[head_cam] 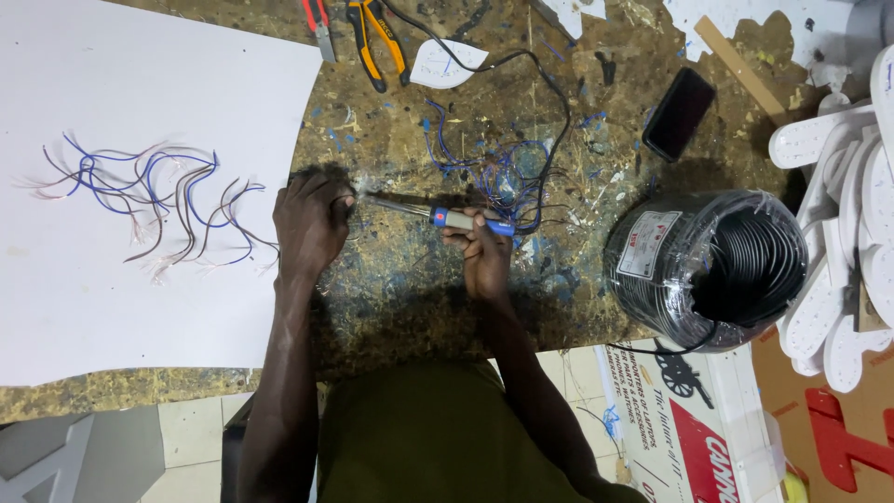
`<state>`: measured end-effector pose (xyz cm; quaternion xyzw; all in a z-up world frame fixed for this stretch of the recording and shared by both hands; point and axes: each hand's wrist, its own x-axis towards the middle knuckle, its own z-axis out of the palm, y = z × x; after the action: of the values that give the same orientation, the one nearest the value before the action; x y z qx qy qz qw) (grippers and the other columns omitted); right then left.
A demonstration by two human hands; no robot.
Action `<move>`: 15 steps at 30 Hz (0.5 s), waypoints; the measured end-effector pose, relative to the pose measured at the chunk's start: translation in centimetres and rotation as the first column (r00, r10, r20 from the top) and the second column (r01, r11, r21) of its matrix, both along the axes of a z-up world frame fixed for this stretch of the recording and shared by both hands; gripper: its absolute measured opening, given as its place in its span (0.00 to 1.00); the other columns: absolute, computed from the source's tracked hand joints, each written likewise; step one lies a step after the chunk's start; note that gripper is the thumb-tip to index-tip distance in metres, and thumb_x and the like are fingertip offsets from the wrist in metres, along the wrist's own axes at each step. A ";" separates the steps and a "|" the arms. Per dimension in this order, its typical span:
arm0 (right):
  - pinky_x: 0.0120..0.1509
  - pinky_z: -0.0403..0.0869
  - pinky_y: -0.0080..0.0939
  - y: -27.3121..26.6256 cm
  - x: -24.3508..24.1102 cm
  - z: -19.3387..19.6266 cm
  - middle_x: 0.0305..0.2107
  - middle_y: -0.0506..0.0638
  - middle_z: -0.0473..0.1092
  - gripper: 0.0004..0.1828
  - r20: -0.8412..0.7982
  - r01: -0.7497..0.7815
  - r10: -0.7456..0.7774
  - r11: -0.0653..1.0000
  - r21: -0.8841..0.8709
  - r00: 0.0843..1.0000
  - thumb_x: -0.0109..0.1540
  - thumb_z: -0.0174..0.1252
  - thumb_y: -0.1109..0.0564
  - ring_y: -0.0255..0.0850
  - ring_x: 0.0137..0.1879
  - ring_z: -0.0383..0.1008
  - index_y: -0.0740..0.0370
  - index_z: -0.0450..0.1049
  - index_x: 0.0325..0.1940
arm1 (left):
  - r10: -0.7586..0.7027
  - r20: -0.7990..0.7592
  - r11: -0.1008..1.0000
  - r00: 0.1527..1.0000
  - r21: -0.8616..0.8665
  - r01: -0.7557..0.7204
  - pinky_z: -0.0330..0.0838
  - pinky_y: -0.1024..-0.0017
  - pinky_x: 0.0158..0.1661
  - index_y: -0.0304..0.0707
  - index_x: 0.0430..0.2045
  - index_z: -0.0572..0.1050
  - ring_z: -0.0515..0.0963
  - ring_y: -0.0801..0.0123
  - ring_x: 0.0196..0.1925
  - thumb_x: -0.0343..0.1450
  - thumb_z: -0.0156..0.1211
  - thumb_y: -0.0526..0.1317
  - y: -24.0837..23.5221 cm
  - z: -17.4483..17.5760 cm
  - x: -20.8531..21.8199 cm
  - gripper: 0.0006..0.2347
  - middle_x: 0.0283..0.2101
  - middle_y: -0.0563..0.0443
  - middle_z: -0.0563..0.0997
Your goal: Soldering electrical wire connections on a workbench in a sign shop fabrication area.
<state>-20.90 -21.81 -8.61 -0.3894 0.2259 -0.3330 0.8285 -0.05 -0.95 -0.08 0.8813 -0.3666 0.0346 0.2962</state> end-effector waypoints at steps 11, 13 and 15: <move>0.51 0.93 0.53 -0.6 -0.1 -1.4 0.51 0.69 0.82 0.15 0.066 0.012 -0.016 0.998 0.059 0.998 0.77 0.57 0.54 0.57 0.48 0.90 0.70 0.74 0.60 | -0.127 -0.226 0.965 0.966 -0.254 0.067 0.72 0.51 0.58 0.47 0.40 0.87 0.80 0.53 0.45 0.81 0.70 0.38 1.4 0.2 0.4 0.01 0.35 0.53 0.80; 0.50 0.93 0.53 -0.6 0.0 -1.0 0.48 0.65 0.83 0.14 0.071 0.024 -0.030 0.997 0.078 0.997 0.77 0.57 0.54 0.58 0.47 0.90 0.69 0.74 0.60 | -0.144 -0.243 0.954 0.959 -0.292 0.069 0.71 0.51 0.61 0.47 0.41 0.86 0.79 0.57 0.44 0.80 0.71 0.37 1.8 1.1 0.1 0.00 0.32 0.54 0.77; 0.52 0.93 0.53 -0.6 -0.1 -0.4 0.48 0.65 0.83 0.14 0.065 0.007 -0.012 0.996 0.084 0.998 0.77 0.57 0.54 0.57 0.48 0.90 0.68 0.75 0.60 | -0.138 -0.244 0.957 0.960 -0.283 0.066 0.69 0.50 0.65 0.47 0.42 0.87 0.79 0.58 0.48 0.80 0.72 0.37 2.2 2.5 -0.3 0.01 0.33 0.55 0.77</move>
<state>-20.95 -22.43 -9.05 -0.3420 0.2142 -0.3397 0.8496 -0.33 1.21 2.41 0.8088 -0.3616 -0.0474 0.4614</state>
